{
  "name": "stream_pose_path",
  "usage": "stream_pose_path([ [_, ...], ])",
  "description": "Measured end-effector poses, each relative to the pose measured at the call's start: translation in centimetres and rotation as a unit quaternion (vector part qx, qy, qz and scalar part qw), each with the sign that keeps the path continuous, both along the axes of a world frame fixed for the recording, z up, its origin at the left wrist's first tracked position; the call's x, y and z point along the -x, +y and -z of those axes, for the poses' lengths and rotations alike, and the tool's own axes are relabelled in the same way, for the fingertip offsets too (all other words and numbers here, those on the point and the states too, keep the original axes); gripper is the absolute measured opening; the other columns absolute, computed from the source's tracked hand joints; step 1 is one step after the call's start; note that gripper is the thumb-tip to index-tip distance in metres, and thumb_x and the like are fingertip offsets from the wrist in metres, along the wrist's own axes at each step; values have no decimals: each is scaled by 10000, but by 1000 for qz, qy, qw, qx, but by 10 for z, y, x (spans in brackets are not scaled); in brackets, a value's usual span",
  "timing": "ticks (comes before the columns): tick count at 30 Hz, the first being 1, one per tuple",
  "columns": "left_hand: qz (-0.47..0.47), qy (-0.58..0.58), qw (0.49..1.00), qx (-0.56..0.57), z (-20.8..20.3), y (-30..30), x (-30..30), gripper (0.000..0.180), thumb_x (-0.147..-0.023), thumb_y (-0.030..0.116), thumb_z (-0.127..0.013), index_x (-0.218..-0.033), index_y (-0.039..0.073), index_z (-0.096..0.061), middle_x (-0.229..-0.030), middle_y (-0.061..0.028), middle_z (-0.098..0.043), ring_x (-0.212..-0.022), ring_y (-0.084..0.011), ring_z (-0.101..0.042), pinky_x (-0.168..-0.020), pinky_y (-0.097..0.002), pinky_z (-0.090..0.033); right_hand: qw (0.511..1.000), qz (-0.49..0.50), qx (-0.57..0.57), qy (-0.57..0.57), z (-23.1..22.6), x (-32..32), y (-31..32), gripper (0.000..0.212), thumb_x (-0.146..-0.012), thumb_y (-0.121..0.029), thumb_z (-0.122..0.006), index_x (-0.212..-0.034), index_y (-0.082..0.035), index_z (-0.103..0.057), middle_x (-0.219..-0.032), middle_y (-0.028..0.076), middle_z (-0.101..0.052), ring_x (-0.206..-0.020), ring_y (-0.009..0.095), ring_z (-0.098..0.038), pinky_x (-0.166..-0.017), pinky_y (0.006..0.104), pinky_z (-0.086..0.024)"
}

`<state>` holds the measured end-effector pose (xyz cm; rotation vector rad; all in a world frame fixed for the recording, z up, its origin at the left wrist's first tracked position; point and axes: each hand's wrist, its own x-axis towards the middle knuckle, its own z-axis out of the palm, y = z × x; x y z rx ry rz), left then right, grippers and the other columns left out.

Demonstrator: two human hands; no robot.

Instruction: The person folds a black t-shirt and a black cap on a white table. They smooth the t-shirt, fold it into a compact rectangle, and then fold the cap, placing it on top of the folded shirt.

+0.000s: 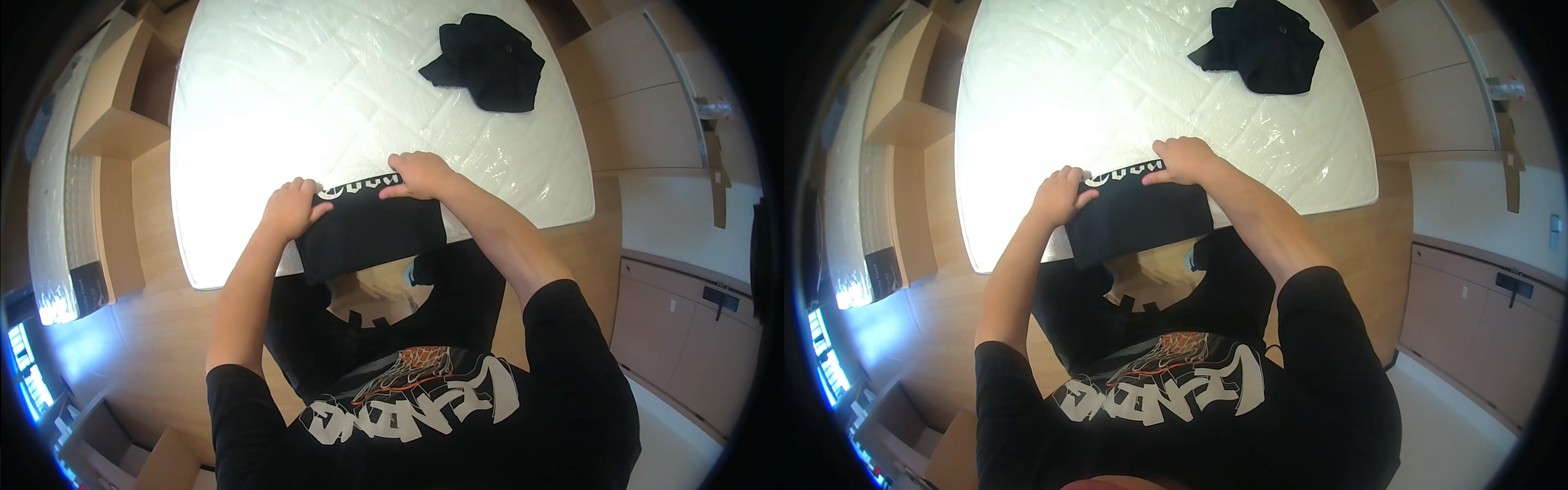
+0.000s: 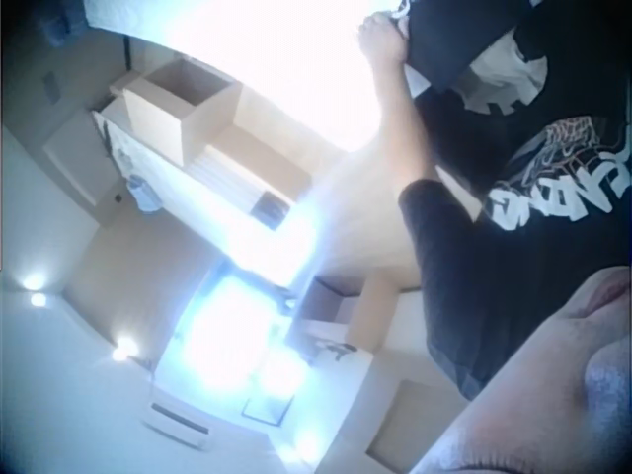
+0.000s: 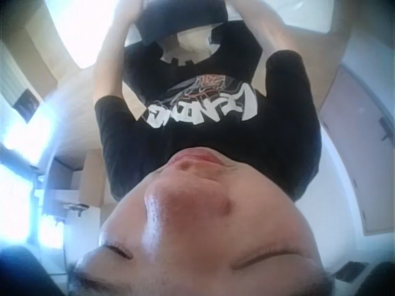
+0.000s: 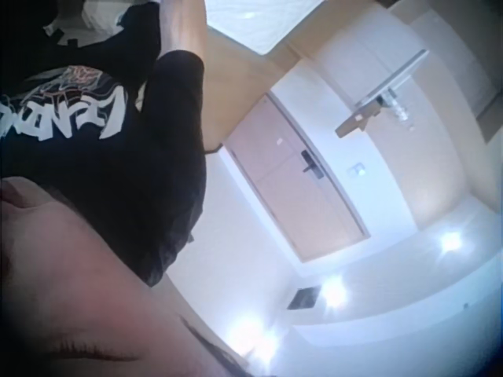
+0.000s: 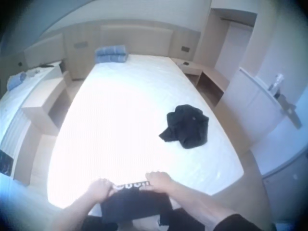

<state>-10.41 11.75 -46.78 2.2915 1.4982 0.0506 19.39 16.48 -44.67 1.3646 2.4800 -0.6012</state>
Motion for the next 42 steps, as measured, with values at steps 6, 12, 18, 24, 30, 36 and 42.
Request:
stream_pose_path([
  [6, 50, 31, 990, 131, -13, 16, 1, 639, -763, 583, -734, -1072, 31, -644, -1071, -191, -665, -1028, -367, -628, -886, -436, -509, 994, -57, 74, -51, -7, 1, 8, 763, -769, -728, -632, -1057, -21, -629, -977, 191, -662, -970, 374, -634, -838, 447, -514],
  [12, 75, -1, 990, 121, -41, 3, 4, 532, -854, 506, -683, -914, -21, -642, -874, -237, -662, -872, -413, -634, -782, -465, -502, 995, -33, 94, -26, -43, -7, -4, 665, -836, -678, -597, -1023, -41, -618, -942, 184, -668, -933, 381, -640, -797, 459, -507],
  [18, -38, -72, 993, 85, -114, 11, 14, 407, -795, 339, -799, -938, 12, -603, -765, -177, -650, -742, -354, -634, -682, -410, -500, 993, -76, -86, 41, -90, -10, 1, 437, -886, -512, -618, -954, -82, -590, -886, 121, -661, -889, 339, -637, -754, 442, -484],
  [24, 30, 31, 974, -221, -71, -26, 19, 323, -689, 72, -686, -992, 65, -576, -965, -119, -590, -933, -320, -583, -766, -423, -494, 936, -45, -334, 103, -65, -17, -35, 155, -830, -184, -643, -972, -132, -608, -956, 53, -618, -966, 265, -595, -773, 398, -459],
  [30, -82, 36, 993, -78, 23, -92, 12, 340, -802, 108, -654, -1136, 71, -598, -1130, -148, -580, -1068, -324, -565, -875, -421, -486, 972, 133, -145, 127, 37, -44, -85, 374, -794, -137, -708, -1152, -89, -610, -1076, 115, -591, -1063, 306, -579, -898, 401, -486],
  [36, -396, -210, 892, 62, 18, -103, -5, 419, -795, 260, -771, -1093, -9, -652, -996, -169, -658, -922, -324, -634, -846, -391, -505, 858, 430, -68, 273, 63, -46, -75, 439, -803, -222, -773, -1127, 23, -606, -1077, 177, -637, -1006, 303, -644, -873, 374, -522],
  [42, -516, -349, 769, 147, 48, -91, 1, 279, -793, 156, -764, -975, -25, -655, -827, -131, -680, -751, -252, -666, -709, -367, -523, 849, 485, -52, 201, 61, -43, -73, 363, -800, -233, -766, -1042, 5, -639, -955, 155, -692, -886, 292, -676, -795, 377, -531],
])
